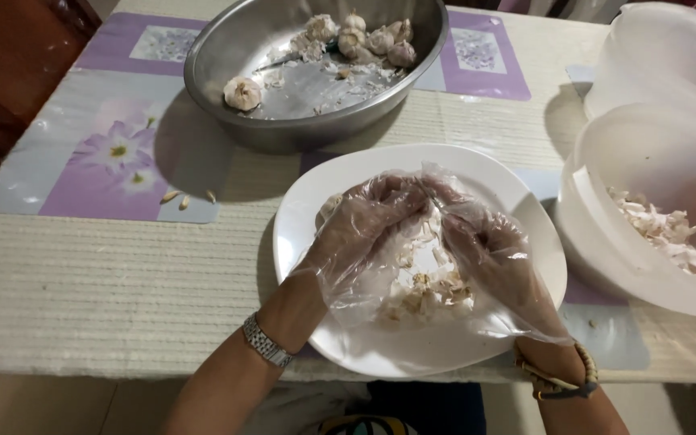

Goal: Peeling garlic cloves by hand and using a small knife to trim the ends.

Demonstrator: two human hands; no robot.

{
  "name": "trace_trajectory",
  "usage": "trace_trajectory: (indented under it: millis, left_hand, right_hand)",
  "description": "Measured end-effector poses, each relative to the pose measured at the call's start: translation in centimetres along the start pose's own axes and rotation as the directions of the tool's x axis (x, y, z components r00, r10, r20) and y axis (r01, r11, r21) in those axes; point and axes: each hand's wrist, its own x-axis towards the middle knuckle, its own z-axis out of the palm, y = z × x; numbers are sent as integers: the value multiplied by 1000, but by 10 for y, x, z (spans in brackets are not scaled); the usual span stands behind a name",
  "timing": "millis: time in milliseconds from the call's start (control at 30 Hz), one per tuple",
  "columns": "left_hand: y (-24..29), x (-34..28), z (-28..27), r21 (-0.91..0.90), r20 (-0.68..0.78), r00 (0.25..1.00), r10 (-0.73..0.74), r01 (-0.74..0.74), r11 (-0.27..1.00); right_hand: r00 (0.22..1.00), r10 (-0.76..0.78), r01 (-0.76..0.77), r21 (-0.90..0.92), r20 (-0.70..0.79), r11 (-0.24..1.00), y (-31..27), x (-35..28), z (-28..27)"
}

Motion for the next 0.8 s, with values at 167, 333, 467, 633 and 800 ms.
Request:
trace_trajectory:
  millis: [167, 333, 467, 633, 800]
  left_hand:
    - [12, -13, 27, 214, -81, 996, 43, -24, 976]
    - [-6, 0, 19, 161, -148, 984, 104, -80, 984]
    - [-21, 9, 15, 36, -155, 976, 149, -146, 989]
    - [-13, 0, 18, 32, -84, 973, 217, -215, 976]
    - [-11, 1, 12, -77, 47, 988, 150, -146, 986]
  right_hand:
    - [983, -185, 178, -251, -5, 952, 1, 10, -3]
    - [965, -263, 261, -174, 14, 949, 32, 6, -11]
    - [963, -269, 258, -228, -19, 939, 27, 4, -11]
    - [983, -174, 157, -227, -56, 961, -8, -2, -2]
    - [997, 73, -71, 315, 4, 946, -44, 7, 0]
